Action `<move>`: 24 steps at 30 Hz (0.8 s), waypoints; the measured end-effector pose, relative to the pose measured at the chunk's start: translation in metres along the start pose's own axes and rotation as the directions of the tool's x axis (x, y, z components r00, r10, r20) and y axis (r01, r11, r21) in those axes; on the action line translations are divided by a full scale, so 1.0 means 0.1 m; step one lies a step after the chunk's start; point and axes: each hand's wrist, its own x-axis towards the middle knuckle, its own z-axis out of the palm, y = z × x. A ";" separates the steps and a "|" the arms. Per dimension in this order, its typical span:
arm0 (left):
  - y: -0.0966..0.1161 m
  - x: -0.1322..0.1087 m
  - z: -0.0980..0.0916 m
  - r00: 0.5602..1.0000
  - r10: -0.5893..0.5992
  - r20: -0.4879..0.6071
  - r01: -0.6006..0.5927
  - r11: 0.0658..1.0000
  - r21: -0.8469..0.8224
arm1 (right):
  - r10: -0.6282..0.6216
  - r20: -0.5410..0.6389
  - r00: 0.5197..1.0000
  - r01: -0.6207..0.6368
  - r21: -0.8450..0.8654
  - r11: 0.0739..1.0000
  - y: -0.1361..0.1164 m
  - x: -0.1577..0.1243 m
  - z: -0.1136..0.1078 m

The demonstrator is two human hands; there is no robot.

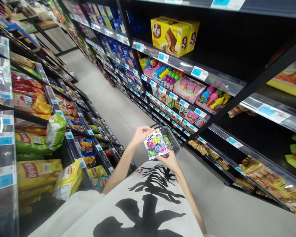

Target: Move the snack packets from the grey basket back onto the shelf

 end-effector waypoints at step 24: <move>-0.18 0.12 -0.05 0.918 0.389 -0.072 -0.393 0.919 -0.044 | -0.769 -0.183 0.612 0.636 -0.464 0.616 -0.15 0.01 -0.03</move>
